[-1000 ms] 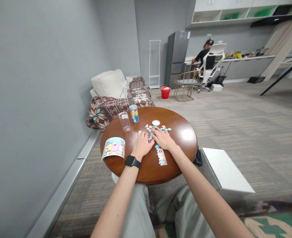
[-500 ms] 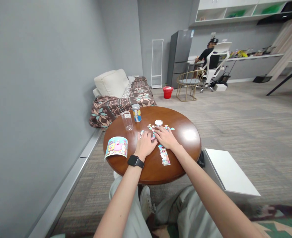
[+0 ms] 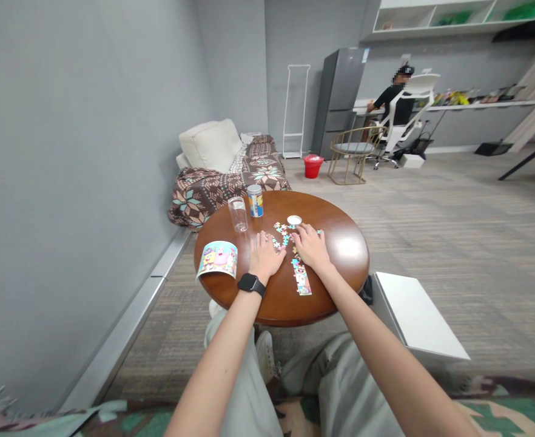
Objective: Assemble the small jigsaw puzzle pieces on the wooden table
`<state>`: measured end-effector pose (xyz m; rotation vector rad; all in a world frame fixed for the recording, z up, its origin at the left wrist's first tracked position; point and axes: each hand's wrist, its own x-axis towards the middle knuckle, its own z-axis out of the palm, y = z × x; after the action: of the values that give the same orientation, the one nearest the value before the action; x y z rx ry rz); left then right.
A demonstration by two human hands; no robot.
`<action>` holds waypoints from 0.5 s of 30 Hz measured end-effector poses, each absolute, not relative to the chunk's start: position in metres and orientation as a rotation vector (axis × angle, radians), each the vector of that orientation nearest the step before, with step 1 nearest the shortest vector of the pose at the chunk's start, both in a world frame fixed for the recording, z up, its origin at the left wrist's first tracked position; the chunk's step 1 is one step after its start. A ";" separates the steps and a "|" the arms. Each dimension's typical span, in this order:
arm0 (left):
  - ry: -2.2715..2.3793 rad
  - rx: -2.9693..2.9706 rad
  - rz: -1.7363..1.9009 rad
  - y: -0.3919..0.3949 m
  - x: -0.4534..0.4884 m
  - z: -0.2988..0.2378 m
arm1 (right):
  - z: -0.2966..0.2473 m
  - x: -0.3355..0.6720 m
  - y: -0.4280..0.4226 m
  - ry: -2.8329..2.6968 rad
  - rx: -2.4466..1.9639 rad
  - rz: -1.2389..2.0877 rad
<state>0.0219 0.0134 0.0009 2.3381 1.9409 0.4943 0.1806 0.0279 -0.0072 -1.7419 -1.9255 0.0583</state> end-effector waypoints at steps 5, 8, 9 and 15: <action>1.896 2.337 0.451 0.018 0.021 -0.005 | -0.015 0.182 0.031 -1.592 -1.973 0.101; 1.867 2.364 0.430 0.020 0.019 -0.007 | -0.018 0.183 0.034 -1.631 -1.973 0.143; 1.853 2.371 0.418 0.020 0.019 -0.007 | -0.019 0.184 0.035 -1.654 -1.960 0.147; 1.768 2.358 0.418 0.018 0.019 0.000 | -0.021 0.195 0.048 -1.807 -1.877 0.269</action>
<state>0.0191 0.0183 -0.0003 2.3582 1.7680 0.4181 0.1952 0.0481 -0.0213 -1.8774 -1.8067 0.2691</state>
